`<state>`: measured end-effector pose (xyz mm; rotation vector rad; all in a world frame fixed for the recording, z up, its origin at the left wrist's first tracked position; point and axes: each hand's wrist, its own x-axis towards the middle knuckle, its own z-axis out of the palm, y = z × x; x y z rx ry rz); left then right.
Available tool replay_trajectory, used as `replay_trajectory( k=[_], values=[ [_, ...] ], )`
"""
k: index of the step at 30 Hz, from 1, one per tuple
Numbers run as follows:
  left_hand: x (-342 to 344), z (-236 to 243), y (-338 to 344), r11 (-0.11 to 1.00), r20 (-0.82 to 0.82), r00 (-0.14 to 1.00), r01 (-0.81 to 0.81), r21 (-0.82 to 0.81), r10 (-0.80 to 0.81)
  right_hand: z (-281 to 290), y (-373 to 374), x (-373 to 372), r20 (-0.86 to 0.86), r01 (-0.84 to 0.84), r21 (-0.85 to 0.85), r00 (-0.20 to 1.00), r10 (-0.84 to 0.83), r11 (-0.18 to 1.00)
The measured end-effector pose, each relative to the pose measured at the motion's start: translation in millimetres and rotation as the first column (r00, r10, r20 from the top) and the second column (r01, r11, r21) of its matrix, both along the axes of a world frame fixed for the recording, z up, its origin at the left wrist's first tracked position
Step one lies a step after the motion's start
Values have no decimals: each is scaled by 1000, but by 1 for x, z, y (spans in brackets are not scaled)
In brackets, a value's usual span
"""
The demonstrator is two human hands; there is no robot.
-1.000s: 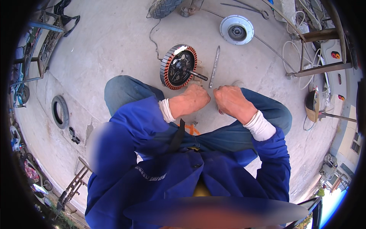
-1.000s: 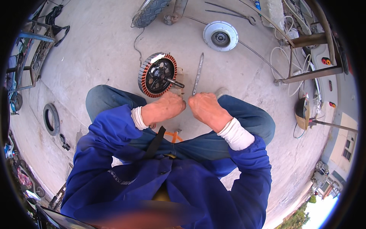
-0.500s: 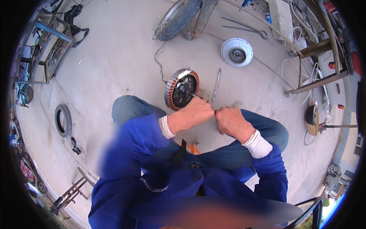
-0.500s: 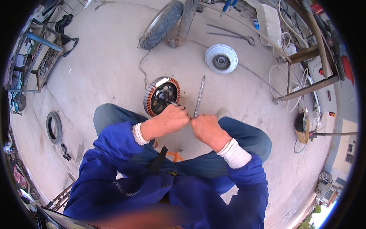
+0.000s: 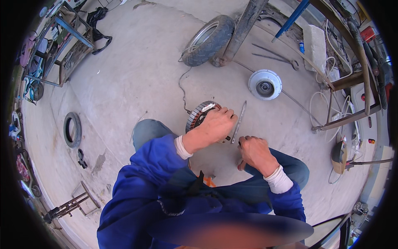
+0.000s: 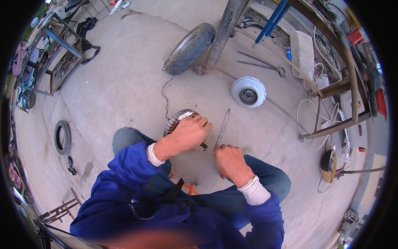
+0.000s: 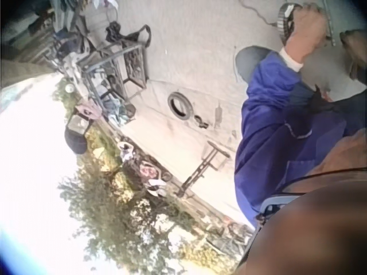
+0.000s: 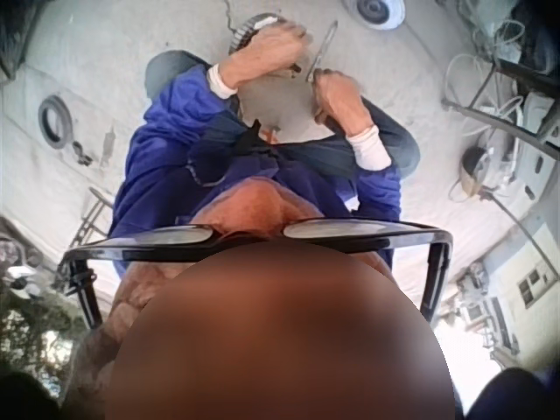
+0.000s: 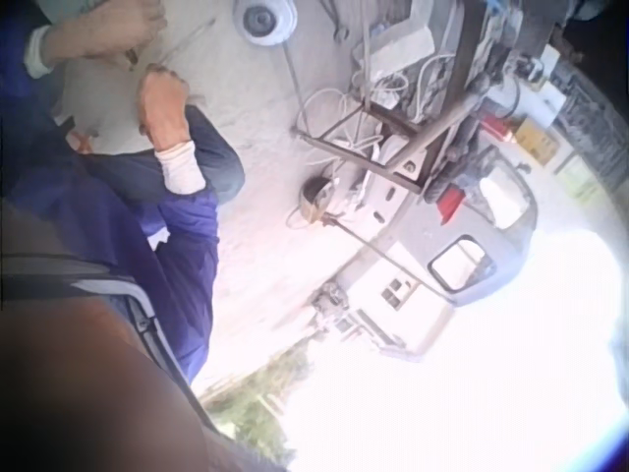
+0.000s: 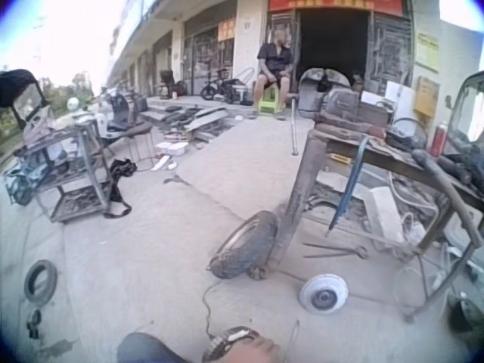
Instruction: The person sits on the floor and uses a wrench to tighten bolts on a motor component. They repeatedly adjust the part and rotate it to access different bolt positions.
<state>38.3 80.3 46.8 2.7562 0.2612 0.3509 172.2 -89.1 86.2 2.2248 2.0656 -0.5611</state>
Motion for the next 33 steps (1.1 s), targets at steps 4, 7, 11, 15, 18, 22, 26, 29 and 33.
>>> replay_trajectory(
  k=[4, 7, 11, 15, 18, 22, 26, 29, 33],
  values=[
    [9, -5, 1, 1000, 4, 1000, -7, -25, 8, 1, 4, 1, -16, 35, -46, 999, -35, 998],
    [14, -7, 3, 999, 12, 1000, -9, -31, 9, -1, 6, 2, -28, 42, -81, 999, -44, 996],
    [20, -10, 4, 999, -11, 1000, -20, -40, 20, -3, 11, 4, -47, 55, -113, 997, -61, 992],
    [24, -15, 4, 997, -29, 1000, -12, -78, 10, -7, 16, 5, -64, 67, -140, 995, -77, 988],
    [25, -13, 6, 996, -49, 999, 0, -88, -4, -9, 21, 2, -61, 72, -179, 995, -84, 981],
    [28, -15, 8, 992, -106, 994, -14, -128, 1, -4, 28, -5, -68, 90, -153, 993, -101, 984],
    [30, -26, 7, 992, -137, 990, -41, -123, 24, -6, 33, -8, -65, 99, -161, 992, -111, 982],
    [31, -27, 8, 991, -172, 985, -39, -128, 16, -11, 36, -9, -62, 96, -172, 992, -109, 980],
    [36, -30, 6, 988, -201, 980, -40, -149, 9, -20, 36, -10, -60, 103, -189, 991, -117, 977]
  ],
)
